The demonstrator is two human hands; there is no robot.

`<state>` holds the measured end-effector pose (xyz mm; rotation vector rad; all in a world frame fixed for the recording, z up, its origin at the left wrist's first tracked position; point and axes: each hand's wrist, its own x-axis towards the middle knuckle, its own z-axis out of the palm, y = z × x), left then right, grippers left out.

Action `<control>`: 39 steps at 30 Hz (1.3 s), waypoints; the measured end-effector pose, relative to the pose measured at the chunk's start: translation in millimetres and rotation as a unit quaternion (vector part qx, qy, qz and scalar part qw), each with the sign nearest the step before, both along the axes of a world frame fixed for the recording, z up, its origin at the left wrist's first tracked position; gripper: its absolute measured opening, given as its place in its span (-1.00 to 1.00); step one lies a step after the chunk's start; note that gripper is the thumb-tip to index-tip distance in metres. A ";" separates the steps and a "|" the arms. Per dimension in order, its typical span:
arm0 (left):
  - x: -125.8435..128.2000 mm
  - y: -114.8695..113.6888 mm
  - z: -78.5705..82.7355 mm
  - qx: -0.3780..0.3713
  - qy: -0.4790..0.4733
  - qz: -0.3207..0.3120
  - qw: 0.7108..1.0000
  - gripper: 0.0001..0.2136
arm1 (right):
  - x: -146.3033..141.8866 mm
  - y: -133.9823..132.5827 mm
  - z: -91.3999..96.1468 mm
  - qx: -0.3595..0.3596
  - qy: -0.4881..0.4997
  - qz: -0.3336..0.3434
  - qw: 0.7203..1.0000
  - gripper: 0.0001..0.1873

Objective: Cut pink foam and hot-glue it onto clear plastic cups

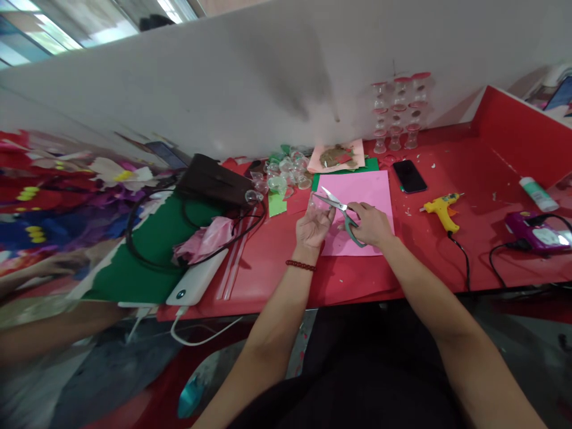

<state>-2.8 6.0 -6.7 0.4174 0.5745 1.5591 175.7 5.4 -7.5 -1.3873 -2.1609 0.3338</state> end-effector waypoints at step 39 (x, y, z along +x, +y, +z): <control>-5.1 -0.1 -2.9 0.034 0.032 -0.016 0.999 -0.58 | 9.4 6.2 8.4 0.010 0.130 -0.011 0.991 -0.59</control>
